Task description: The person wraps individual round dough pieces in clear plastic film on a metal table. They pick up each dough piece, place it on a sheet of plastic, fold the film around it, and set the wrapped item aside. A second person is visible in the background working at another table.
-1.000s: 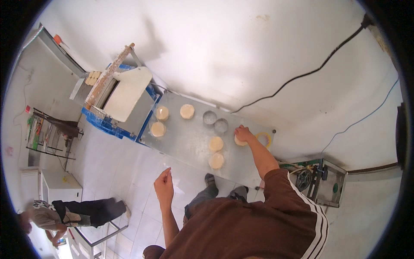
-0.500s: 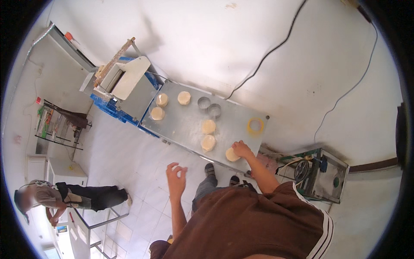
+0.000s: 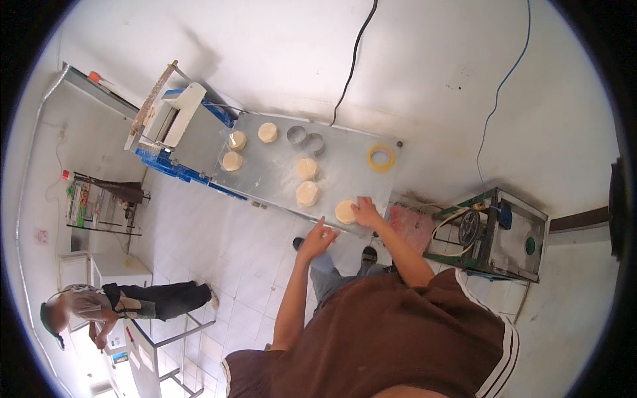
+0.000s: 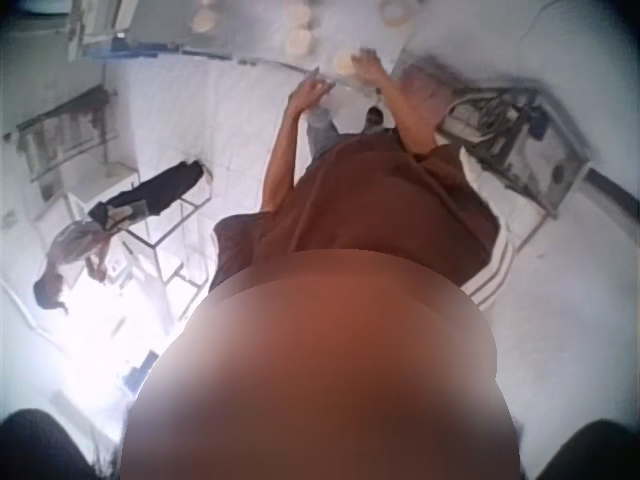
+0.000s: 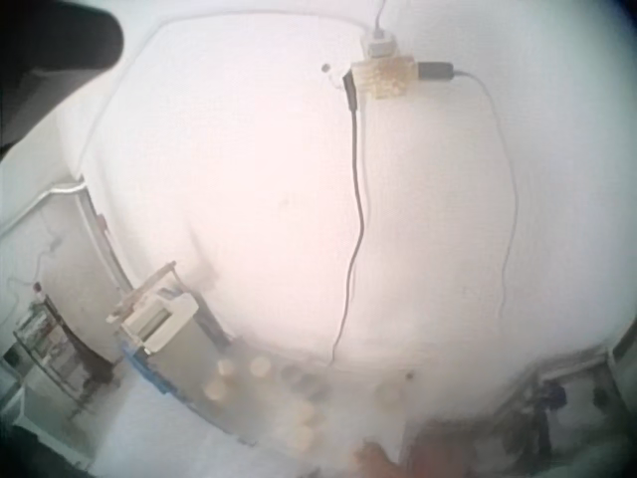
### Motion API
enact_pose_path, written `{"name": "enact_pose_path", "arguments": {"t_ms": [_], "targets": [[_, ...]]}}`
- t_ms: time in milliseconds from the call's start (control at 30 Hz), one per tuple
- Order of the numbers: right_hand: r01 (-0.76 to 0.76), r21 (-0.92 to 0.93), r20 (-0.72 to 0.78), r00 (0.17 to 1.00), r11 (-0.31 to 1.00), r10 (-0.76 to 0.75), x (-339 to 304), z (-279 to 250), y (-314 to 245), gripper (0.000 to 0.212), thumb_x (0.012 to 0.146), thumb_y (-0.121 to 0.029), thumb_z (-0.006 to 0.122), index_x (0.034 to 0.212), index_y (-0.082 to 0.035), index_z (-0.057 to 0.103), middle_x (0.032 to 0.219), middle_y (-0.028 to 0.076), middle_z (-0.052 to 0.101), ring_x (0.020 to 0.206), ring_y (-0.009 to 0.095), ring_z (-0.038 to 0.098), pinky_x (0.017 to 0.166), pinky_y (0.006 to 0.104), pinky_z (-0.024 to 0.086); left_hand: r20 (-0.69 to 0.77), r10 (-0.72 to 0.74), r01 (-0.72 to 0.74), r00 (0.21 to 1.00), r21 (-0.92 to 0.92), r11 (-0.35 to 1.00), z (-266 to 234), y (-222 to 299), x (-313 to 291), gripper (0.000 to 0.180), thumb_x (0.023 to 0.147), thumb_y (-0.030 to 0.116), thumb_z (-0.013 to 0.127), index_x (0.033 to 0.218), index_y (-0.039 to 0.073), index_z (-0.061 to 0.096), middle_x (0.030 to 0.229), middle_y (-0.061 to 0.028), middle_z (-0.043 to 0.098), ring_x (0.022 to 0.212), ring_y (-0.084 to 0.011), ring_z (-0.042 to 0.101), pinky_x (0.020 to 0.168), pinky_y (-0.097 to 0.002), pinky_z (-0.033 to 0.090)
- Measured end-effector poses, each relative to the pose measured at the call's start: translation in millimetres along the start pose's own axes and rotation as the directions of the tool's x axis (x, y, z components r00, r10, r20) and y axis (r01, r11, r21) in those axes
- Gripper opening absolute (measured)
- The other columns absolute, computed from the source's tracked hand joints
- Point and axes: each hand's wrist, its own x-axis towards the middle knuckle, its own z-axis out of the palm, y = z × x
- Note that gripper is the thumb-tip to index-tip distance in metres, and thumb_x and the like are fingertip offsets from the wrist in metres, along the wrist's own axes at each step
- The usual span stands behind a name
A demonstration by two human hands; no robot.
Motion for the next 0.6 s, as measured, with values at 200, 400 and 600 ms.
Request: {"name": "enact_pose_path", "arguments": {"t_ms": [200, 400, 600], "targets": [[0.056, 0.103, -0.033, 0.998, 0.993, -0.053, -11, 4, -1, 0.059, 0.1, -0.032, 0.058, 0.143, 0.008, 0.05, 0.141, 0.032, 0.055, 0.132, 0.044, 0.054, 0.112, 0.0456, 0.043, 0.028, 0.045, -0.044, 0.999, -0.03, 0.999, 31, 3, 40, 0.041, 0.097, 0.037, 0.071, 0.08, -0.001, 0.068, 0.119, -0.0174, 0.061, 0.097, -0.0275, 0.063, 0.095, -0.0361, 0.048], [0.071, 0.098, -0.014, 0.997, 0.993, -0.07, -10, -12, -8, 0.057, 0.096, -0.032, 0.062, 0.14, 0.003, 0.055, 0.132, 0.029, 0.064, 0.124, 0.043, 0.061, 0.106, 0.0445, 0.048, -0.013, 0.114, -0.115, 0.993, -0.119, 0.986, 43, 7, 38, 0.04, 0.099, 0.034, 0.069, 0.078, 0.0, 0.065, 0.111, -0.0122, 0.06, 0.096, -0.0226, 0.058, 0.089, -0.0342, 0.047], [0.046, 0.068, 0.068, 0.996, 0.997, -0.051, -18, -28, -18, 0.055, 0.096, -0.031, 0.062, 0.139, 0.002, 0.056, 0.13, 0.029, 0.065, 0.124, 0.043, 0.06, 0.107, 0.0477, 0.047, 0.041, -0.004, 0.013, 0.999, -0.213, 0.977, 44, 5, 39, 0.04, 0.1, 0.034, 0.069, 0.077, 0.002, 0.063, 0.102, -0.0048, 0.061, 0.091, -0.0148, 0.054, 0.082, -0.03, 0.045]]}}
